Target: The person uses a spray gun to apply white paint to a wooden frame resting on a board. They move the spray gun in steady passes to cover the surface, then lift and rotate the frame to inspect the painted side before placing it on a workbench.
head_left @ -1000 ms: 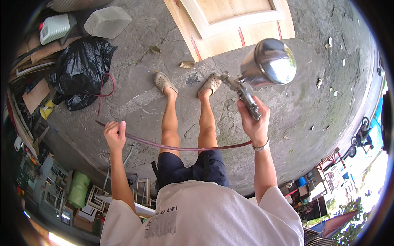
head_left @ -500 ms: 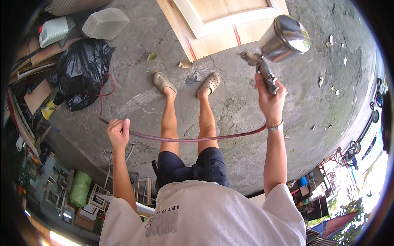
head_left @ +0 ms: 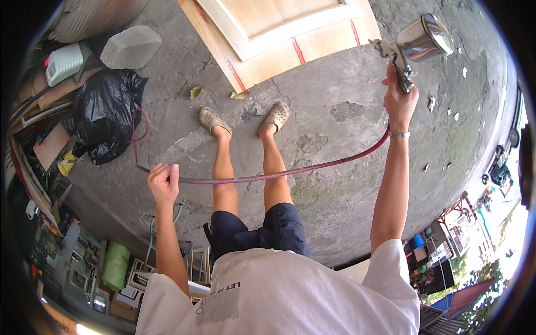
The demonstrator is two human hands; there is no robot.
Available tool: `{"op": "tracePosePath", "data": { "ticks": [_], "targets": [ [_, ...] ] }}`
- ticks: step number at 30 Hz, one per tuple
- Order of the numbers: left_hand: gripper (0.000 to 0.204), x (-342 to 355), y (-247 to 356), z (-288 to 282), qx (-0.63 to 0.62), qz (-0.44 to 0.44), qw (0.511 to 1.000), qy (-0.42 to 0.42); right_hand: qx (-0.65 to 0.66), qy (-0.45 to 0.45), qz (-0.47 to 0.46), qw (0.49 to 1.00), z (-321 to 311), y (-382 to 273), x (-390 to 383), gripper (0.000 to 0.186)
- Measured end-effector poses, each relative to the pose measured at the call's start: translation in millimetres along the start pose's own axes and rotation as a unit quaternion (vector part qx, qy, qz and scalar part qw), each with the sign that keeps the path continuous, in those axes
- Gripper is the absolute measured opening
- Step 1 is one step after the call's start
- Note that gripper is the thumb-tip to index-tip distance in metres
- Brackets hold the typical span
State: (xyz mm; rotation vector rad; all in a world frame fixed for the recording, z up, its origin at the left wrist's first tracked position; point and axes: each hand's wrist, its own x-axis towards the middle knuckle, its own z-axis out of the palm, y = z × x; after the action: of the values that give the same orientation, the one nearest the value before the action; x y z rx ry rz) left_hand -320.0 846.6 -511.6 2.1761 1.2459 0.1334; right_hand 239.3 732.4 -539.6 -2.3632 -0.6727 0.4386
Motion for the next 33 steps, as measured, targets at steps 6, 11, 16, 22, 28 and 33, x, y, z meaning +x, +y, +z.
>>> {"op": "tracePosePath", "data": {
  "ticks": [6,11,16,22,28,33],
  "targets": [
    [0.040,12,18,10,-0.025,0.006,1.000,0.009,-0.032,0.093,-0.041,0.994,-25,20,47,0.034],
    [0.040,10,13,13,-0.033,0.005,0.999,0.013,-0.067,0.171,-0.039,0.982,-44,9,71,0.041],
    [0.040,7,6,8,-0.048,-0.006,0.999,0.019,-0.064,0.128,0.019,0.989,-42,-4,65,0.042],
    [0.041,-6,-16,-8,-0.033,-0.012,0.999,0.035,-0.013,0.008,0.002,1.000,-4,-15,7,0.035],
    [0.043,-22,-43,-37,-0.010,-0.018,0.998,0.052,0.017,-0.068,0.005,0.998,30,-61,-61,0.031],
    [0.039,-31,-65,-58,-0.002,-0.004,0.999,0.037,0.033,-0.105,-0.012,0.994,49,-97,-109,0.024]
  ]
}}
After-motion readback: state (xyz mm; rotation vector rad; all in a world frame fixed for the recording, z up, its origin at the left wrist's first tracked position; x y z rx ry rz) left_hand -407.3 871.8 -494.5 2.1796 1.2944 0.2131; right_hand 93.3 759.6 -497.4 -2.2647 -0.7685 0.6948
